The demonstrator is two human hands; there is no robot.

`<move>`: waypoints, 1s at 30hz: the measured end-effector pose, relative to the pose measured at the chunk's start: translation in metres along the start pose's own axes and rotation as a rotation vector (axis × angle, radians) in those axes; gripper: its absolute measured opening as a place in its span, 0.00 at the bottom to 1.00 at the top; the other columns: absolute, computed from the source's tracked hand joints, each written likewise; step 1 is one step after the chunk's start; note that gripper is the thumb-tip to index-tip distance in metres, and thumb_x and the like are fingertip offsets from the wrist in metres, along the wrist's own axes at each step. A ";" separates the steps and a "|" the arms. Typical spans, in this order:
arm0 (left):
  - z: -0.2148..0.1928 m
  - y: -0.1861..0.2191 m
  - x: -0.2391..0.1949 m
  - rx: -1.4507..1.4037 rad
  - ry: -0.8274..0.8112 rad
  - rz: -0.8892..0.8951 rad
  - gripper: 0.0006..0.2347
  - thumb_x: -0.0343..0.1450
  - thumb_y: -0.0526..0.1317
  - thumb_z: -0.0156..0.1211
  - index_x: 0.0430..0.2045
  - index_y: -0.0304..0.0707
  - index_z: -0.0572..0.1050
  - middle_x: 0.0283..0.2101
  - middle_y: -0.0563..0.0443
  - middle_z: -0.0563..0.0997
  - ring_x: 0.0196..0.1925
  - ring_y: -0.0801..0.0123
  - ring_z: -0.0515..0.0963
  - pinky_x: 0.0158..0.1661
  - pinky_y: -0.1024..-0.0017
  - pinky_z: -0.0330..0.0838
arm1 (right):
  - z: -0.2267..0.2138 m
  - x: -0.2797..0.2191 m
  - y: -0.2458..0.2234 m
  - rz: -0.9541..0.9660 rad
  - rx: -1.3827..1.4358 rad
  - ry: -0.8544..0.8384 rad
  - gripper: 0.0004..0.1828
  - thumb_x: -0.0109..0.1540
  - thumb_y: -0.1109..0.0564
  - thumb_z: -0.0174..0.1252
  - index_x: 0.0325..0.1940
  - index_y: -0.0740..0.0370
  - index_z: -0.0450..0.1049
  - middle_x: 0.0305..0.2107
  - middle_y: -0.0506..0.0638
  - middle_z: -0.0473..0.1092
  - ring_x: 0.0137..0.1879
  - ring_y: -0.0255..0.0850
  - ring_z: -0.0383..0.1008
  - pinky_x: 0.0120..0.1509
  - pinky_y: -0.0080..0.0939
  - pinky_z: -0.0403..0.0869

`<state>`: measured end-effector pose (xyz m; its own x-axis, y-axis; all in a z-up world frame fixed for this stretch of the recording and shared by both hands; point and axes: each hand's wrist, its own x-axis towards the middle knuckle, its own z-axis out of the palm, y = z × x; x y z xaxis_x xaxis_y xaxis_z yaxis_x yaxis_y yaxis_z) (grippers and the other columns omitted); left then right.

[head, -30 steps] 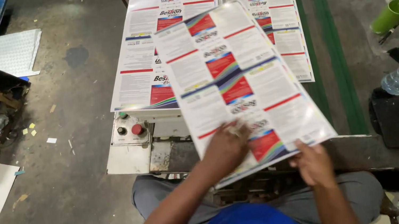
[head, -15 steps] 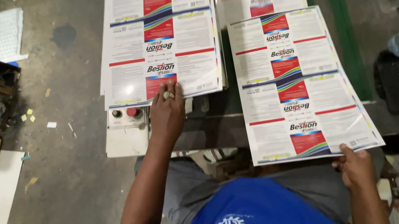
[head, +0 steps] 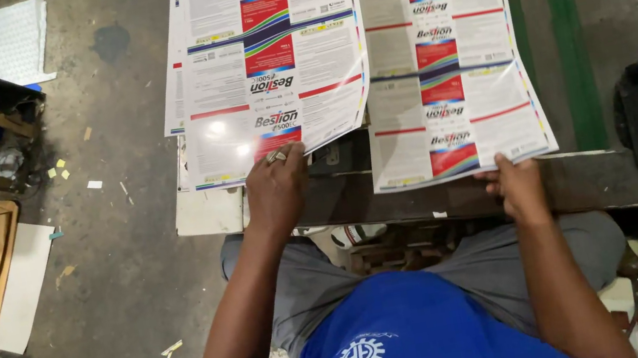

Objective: Sorting and inspecting stacks of printed product labels at a print shop workstation.

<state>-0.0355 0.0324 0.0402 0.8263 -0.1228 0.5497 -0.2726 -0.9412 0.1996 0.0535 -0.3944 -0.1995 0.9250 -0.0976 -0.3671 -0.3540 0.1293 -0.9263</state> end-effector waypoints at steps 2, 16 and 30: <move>-0.002 0.004 -0.002 -0.003 -0.002 -0.021 0.08 0.71 0.32 0.60 0.42 0.32 0.77 0.43 0.41 0.84 0.41 0.51 0.84 0.42 0.58 0.77 | 0.007 0.008 -0.017 0.018 0.018 -0.001 0.17 0.72 0.55 0.51 0.62 0.68 0.67 0.42 0.55 0.77 0.38 0.43 0.81 0.28 0.36 0.70; 0.074 0.098 -0.027 -0.178 -0.157 0.329 0.21 0.68 0.33 0.57 0.58 0.28 0.71 0.60 0.35 0.78 0.62 0.46 0.79 0.63 0.55 0.70 | 0.081 -0.113 -0.051 -0.068 -0.082 -0.573 0.26 0.64 0.56 0.55 0.67 0.62 0.66 0.48 0.53 0.77 0.45 0.41 0.82 0.35 0.39 0.76; 0.061 -0.050 0.025 0.144 -0.040 0.126 0.26 0.72 0.47 0.62 0.60 0.26 0.67 0.63 0.29 0.73 0.67 0.42 0.71 0.65 0.51 0.61 | -0.048 -0.114 -0.014 -0.025 0.224 0.040 0.09 0.69 0.59 0.55 0.53 0.59 0.72 0.36 0.49 0.75 0.34 0.36 0.74 0.29 0.37 0.69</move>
<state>0.0294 0.0569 -0.0056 0.8100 -0.2525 0.5294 -0.3046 -0.9524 0.0118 -0.0539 -0.4325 -0.1485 0.9253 -0.1417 -0.3518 -0.2878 0.3416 -0.8947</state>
